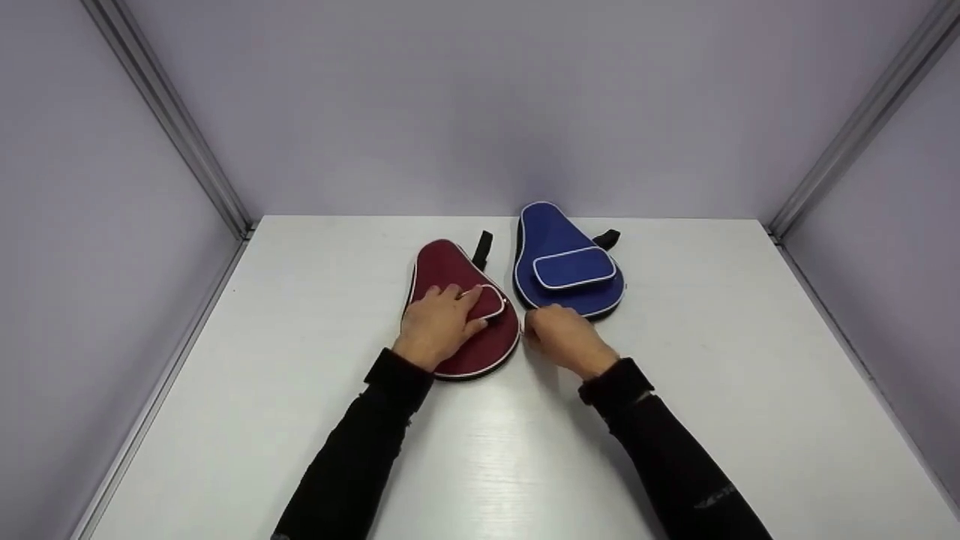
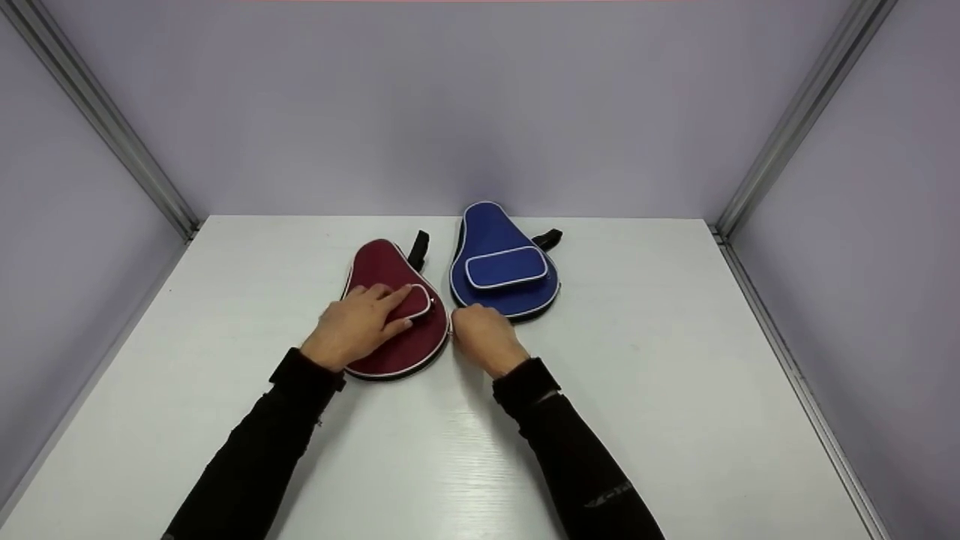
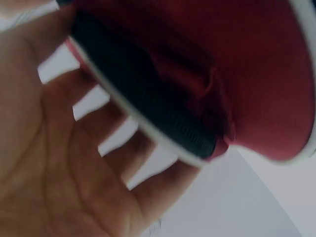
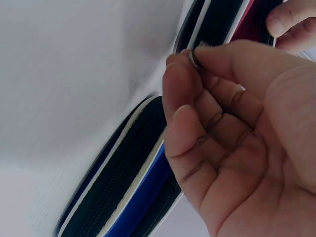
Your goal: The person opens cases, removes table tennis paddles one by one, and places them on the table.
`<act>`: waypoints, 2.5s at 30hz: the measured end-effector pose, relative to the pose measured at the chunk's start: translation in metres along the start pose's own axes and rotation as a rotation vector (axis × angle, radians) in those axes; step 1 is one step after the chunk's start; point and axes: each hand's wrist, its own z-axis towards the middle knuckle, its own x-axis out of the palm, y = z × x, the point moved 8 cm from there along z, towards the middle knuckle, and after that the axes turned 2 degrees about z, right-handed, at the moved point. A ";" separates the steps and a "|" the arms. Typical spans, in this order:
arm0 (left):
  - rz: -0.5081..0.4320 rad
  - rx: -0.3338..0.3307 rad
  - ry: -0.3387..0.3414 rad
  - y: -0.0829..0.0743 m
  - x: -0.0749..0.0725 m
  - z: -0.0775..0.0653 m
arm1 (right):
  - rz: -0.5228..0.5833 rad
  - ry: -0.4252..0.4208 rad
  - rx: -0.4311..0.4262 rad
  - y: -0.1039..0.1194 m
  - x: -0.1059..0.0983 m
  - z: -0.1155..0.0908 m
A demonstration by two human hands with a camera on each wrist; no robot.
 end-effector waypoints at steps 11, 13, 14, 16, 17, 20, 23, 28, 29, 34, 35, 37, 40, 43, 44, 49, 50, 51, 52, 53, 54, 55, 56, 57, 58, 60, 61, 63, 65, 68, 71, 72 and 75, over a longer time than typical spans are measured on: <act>0.039 -0.103 -0.072 0.002 0.005 0.002 | -0.042 -0.018 -0.030 0.019 -0.004 -0.002; 0.026 -0.117 -0.065 0.005 0.005 0.002 | -0.043 -0.008 -0.060 0.022 0.000 -0.003; 0.022 -0.122 -0.066 0.006 0.005 0.002 | -0.034 0.008 -0.066 0.033 -0.005 -0.005; 0.018 -0.127 -0.064 0.007 0.004 0.002 | -0.043 0.002 -0.118 0.042 -0.004 -0.008; 0.018 -0.127 -0.063 0.008 0.004 0.002 | -0.033 0.022 -0.126 0.050 -0.007 -0.009; 0.013 -0.129 -0.056 0.009 0.004 0.001 | -0.005 0.114 -0.106 0.091 -0.028 -0.019; 0.014 -0.127 -0.047 0.009 0.004 0.002 | -0.005 0.173 -0.093 0.103 -0.027 -0.021; 0.011 -0.131 -0.037 0.009 0.003 0.002 | -0.035 0.139 -0.097 0.103 -0.029 -0.020; 0.010 -0.135 -0.037 0.010 0.003 0.002 | -0.042 0.124 -0.098 0.101 -0.029 -0.020; 0.063 -0.120 -0.080 0.013 0.010 0.007 | -0.090 0.043 -0.126 0.089 -0.035 -0.018; 0.088 -0.106 -0.108 0.014 0.016 0.010 | -0.094 0.031 -0.128 0.087 -0.037 -0.018; 0.106 -0.085 -0.138 0.012 0.017 0.012 | -0.096 0.003 -0.126 0.080 -0.039 -0.017; 0.079 -0.069 -0.137 0.006 0.010 0.008 | -0.100 -0.039 -0.107 0.055 -0.029 -0.012; 0.049 -0.050 -0.151 0.000 0.004 0.003 | -0.134 -0.066 -0.050 0.028 -0.017 -0.006; 0.038 -0.043 -0.149 -0.003 0.001 0.002 | -0.152 -0.073 -0.028 0.018 -0.012 -0.004; 0.003 -0.007 -0.101 -0.015 -0.013 -0.008 | -0.232 -0.103 0.073 0.002 -0.017 -0.002; 0.003 0.002 -0.097 -0.017 -0.014 -0.009 | -0.233 -0.102 0.088 0.003 -0.021 -0.003; 0.005 0.009 -0.091 -0.018 -0.015 -0.010 | -0.232 -0.098 0.098 0.006 -0.026 -0.005; 0.003 0.014 -0.085 -0.019 -0.016 -0.011 | -0.227 -0.089 0.110 0.010 -0.031 -0.007; 0.000 0.016 -0.080 -0.018 -0.016 -0.012 | -0.217 -0.078 0.119 0.014 -0.036 -0.008; -0.005 0.017 -0.072 -0.018 -0.016 -0.013 | -0.214 -0.081 0.118 0.012 -0.035 -0.009; -0.008 0.020 -0.066 -0.017 -0.017 -0.014 | -0.217 -0.082 0.117 0.011 -0.034 -0.009; -0.012 0.021 -0.057 -0.015 -0.017 -0.014 | -0.217 -0.082 0.117 0.010 -0.033 -0.008; -0.018 0.023 -0.049 -0.013 -0.017 -0.015 | -0.220 -0.089 0.117 0.007 -0.031 -0.008; -0.021 0.025 -0.040 -0.011 -0.017 -0.015 | -0.224 -0.091 0.117 0.004 -0.028 -0.007; -0.026 0.037 -0.015 -0.007 -0.017 -0.015 | -0.243 -0.101 0.115 -0.004 -0.020 -0.004; -0.025 0.047 -0.005 -0.005 -0.017 -0.015 | -0.243 -0.098 0.118 -0.005 -0.018 -0.003; -0.032 0.069 0.017 -0.001 -0.015 -0.016 | -0.244 -0.087 0.128 -0.011 -0.013 -0.001; -0.043 0.097 0.045 0.005 -0.013 -0.017 | -0.257 -0.080 0.131 -0.017 -0.007 0.001; -0.084 0.134 0.096 0.014 -0.007 -0.020 | -0.265 -0.084 0.134 -0.023 0.000 0.003; -0.134 0.145 0.156 0.024 0.001 -0.022 | -0.254 -0.099 0.133 -0.028 0.005 0.004; -0.148 0.147 0.169 0.028 0.004 -0.022 | -0.247 -0.101 0.133 -0.030 0.007 0.004; -0.181 0.143 0.191 0.036 0.011 -0.025 | -0.233 -0.090 0.135 -0.032 0.009 0.005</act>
